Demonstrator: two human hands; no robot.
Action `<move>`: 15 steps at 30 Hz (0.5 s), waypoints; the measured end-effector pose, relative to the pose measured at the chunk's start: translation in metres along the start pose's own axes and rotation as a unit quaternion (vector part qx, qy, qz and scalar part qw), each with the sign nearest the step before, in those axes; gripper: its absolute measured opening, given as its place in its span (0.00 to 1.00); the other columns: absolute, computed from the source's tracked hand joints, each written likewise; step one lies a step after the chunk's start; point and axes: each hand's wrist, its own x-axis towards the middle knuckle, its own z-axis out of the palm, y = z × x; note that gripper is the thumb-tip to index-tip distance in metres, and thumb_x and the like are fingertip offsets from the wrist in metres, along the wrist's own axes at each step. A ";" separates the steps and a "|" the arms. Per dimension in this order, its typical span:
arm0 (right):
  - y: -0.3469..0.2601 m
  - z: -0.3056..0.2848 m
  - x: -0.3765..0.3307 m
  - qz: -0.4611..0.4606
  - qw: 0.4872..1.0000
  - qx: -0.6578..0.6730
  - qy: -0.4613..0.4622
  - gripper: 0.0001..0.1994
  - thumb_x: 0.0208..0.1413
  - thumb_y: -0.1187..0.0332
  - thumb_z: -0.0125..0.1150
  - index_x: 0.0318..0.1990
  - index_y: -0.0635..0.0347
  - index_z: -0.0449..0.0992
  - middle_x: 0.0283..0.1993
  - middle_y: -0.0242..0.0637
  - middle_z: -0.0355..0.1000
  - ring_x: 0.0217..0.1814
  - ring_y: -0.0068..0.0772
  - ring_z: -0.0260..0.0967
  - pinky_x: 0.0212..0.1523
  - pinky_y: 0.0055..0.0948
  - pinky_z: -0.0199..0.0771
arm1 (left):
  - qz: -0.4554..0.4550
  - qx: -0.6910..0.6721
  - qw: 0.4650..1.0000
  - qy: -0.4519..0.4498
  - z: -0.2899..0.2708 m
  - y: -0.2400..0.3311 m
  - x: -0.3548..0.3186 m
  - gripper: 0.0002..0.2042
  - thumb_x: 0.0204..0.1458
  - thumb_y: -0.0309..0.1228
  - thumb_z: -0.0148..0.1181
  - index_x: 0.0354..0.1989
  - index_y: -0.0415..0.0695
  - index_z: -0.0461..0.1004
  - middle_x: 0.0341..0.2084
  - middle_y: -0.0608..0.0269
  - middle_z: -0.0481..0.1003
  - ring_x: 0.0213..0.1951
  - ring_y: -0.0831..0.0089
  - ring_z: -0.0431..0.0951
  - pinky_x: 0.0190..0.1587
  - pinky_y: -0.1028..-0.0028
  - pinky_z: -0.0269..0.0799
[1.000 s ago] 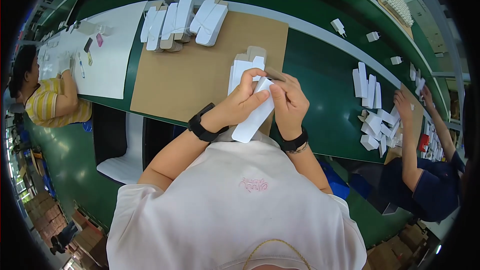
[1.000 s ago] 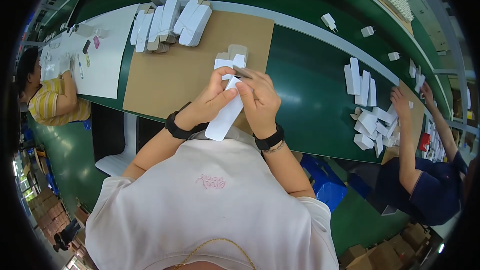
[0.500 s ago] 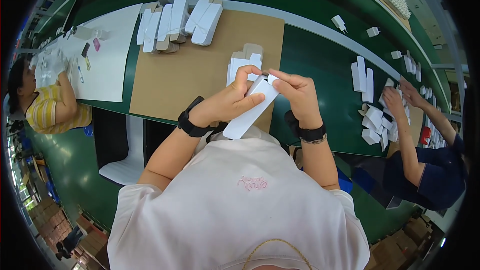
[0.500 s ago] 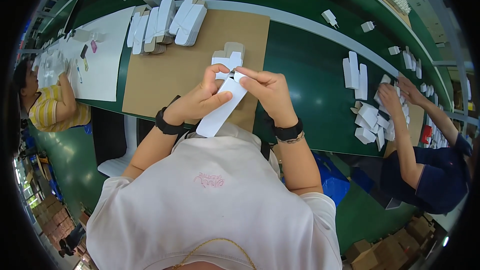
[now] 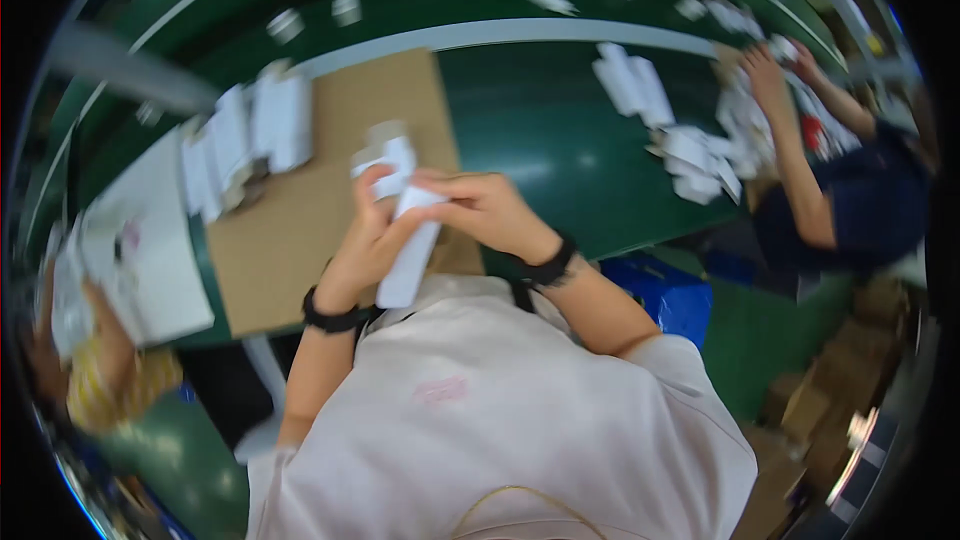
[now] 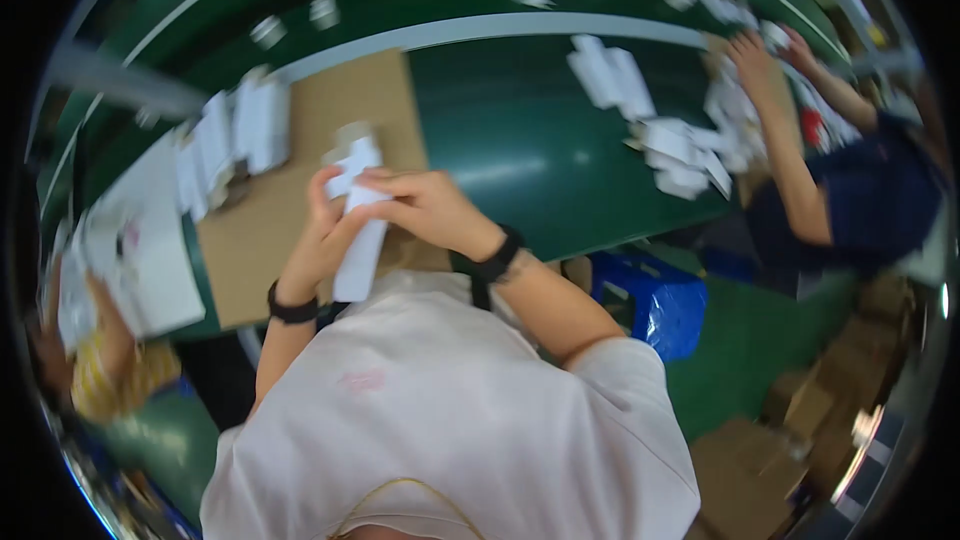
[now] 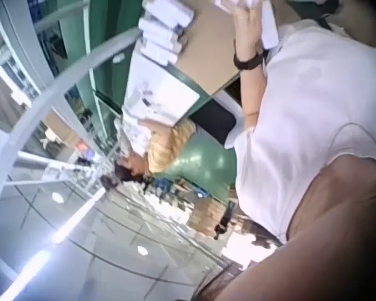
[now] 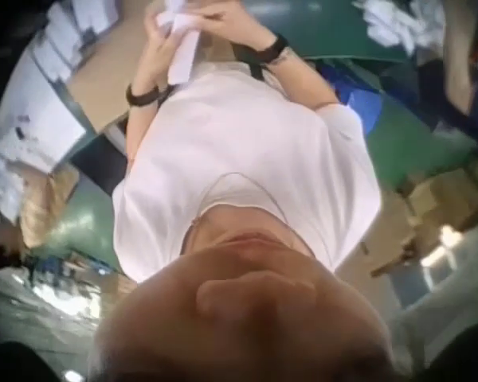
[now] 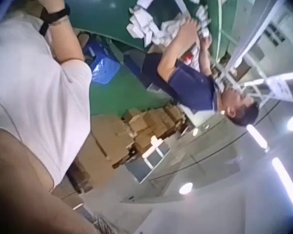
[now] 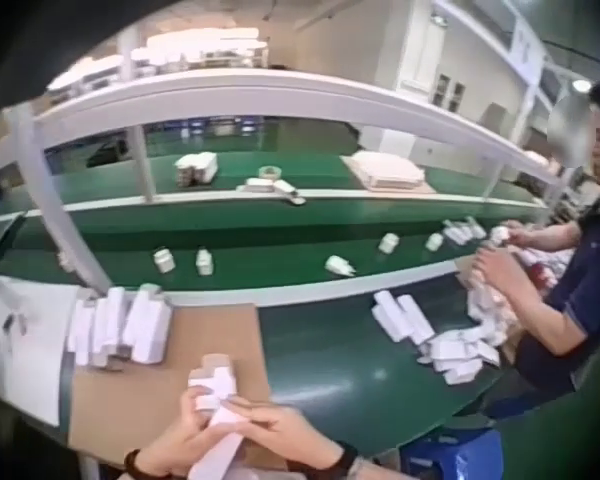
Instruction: Folding and assembling small white cardboard boxes on an industrial assembly line.
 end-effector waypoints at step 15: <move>0.075 -0.112 -0.035 -0.039 0.827 -0.153 0.540 0.28 0.46 0.71 0.63 0.55 0.65 0.60 0.51 0.42 0.65 0.47 0.30 0.66 0.43 0.27 0.70 | -0.194 0.227 0.920 0.255 -0.006 -0.060 0.005 0.17 0.38 0.33 0.67 0.29 0.33 0.70 0.16 0.61 0.71 0.20 0.72 0.70 0.23 0.74 0.67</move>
